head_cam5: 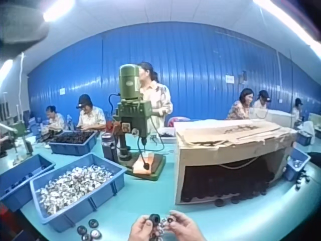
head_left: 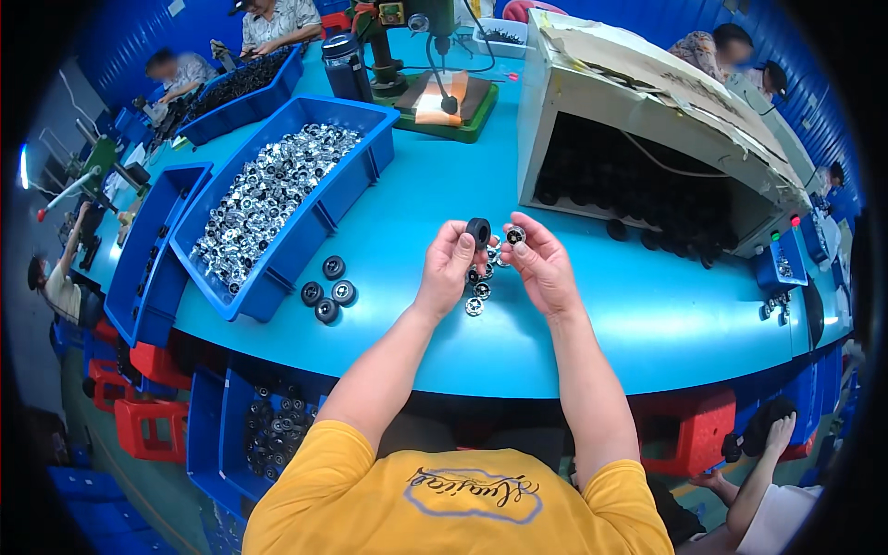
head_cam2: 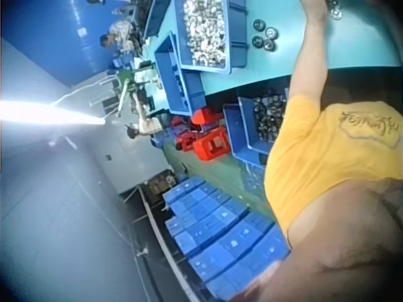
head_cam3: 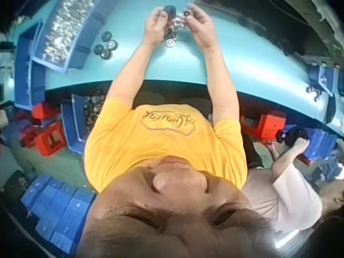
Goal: The recorder is assembling small plastic wheels by manually inserting metal bearings into the center of black plastic hubs.
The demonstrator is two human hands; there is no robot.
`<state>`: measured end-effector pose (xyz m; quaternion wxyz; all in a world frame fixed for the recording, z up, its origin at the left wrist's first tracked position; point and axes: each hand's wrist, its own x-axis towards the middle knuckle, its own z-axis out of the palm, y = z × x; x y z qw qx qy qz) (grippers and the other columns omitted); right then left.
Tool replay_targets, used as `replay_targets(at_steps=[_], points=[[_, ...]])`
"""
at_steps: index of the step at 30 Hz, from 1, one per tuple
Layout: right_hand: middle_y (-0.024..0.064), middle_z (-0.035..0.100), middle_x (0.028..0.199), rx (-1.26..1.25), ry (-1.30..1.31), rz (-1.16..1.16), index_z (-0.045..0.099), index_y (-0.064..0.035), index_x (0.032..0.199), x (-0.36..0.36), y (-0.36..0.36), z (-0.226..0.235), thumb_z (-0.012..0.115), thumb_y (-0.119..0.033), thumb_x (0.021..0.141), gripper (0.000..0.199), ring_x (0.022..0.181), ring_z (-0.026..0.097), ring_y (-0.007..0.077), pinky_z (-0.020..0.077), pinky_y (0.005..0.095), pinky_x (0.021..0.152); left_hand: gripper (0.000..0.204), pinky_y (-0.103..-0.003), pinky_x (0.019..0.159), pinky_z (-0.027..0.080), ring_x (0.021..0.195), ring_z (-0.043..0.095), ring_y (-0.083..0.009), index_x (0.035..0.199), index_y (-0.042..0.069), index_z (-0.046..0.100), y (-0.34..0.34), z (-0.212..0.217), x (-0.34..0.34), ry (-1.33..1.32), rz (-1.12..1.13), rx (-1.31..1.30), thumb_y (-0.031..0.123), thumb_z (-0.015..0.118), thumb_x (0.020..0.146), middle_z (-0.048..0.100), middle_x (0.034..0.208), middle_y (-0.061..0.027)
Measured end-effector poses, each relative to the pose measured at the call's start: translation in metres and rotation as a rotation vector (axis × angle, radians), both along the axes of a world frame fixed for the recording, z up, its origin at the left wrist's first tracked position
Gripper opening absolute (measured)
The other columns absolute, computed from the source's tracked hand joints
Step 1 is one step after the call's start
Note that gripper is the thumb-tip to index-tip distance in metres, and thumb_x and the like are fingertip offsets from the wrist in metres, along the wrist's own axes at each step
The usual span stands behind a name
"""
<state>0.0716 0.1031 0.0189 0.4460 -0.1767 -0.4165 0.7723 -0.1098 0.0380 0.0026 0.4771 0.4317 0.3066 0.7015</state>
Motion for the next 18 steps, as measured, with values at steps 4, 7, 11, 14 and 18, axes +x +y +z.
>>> replay_targets(at_steps=[4, 7, 11, 14, 18], points=[[0.0091, 0.073, 0.12, 0.071, -0.019, -0.021, 0.067, -0.0042, 0.133, -0.002, 0.002, -0.009, 0.082, -0.008, 0.093, 0.043, 0.102, 0.072, 0.0162, 0.0603, 0.0328, 0.092, 0.033, -0.029, 0.075, 0.055, 0.088, 0.064, -0.0117, 0.121, 0.006, 0.057, 0.002, -0.004, -0.001, 0.026, -0.016, -0.001, 0.037, 0.058, 0.112, 0.072, 0.113, -0.0121], [0.0068, 0.074, 0.114, 0.136, -0.09, -0.091, 0.068, -0.0036, 0.124, -0.003, 0.001, -0.01, 0.086, -0.005, 0.089, 0.04, 0.097, 0.071, 0.0139, 0.0607, 0.0303, 0.088, 0.032, -0.029, 0.076, 0.055, 0.09, 0.066, -0.013, 0.123, 0.005, 0.056, 0.006, -0.008, 0.0, 0.033, -0.033, 0.0, 0.034, 0.06, 0.111, 0.071, 0.116, -0.0128], [0.0044, 0.072, 0.107, 0.278, -0.152, -0.197, 0.069, -0.0032, 0.117, -0.008, -0.005, -0.006, 0.088, 0.001, 0.084, 0.038, 0.093, 0.071, 0.013, 0.0613, 0.0292, 0.084, 0.038, -0.03, 0.08, 0.056, 0.098, 0.069, -0.0167, 0.132, 0.002, 0.053, 0.005, -0.011, 0.002, 0.047, -0.064, -0.004, 0.03, 0.065, 0.109, 0.071, 0.119, -0.0132], [0.0044, 0.066, 0.109, 0.384, -0.241, -0.289, 0.071, -0.001, 0.112, -0.012, -0.009, -0.004, 0.088, 0.005, 0.079, 0.038, 0.09, 0.071, 0.0138, 0.0616, 0.0284, 0.079, 0.045, -0.032, 0.085, 0.056, 0.104, 0.069, -0.0184, 0.141, 0.001, 0.05, 0.004, -0.008, 0.005, 0.07, -0.079, -0.011, 0.028, 0.066, 0.108, 0.07, 0.121, -0.0127], [0.0038, 0.065, 0.107, 0.48, -0.321, -0.377, 0.072, -0.0022, 0.108, -0.015, -0.013, -0.003, 0.09, 0.003, 0.075, 0.038, 0.087, 0.07, 0.0135, 0.0606, 0.0277, 0.075, 0.049, -0.032, 0.094, 0.055, 0.11, 0.068, -0.0169, 0.146, 0.001, 0.049, 0.003, -0.006, 0.006, 0.081, -0.088, -0.029, 0.027, 0.066, 0.109, 0.07, 0.122, -0.0106]])
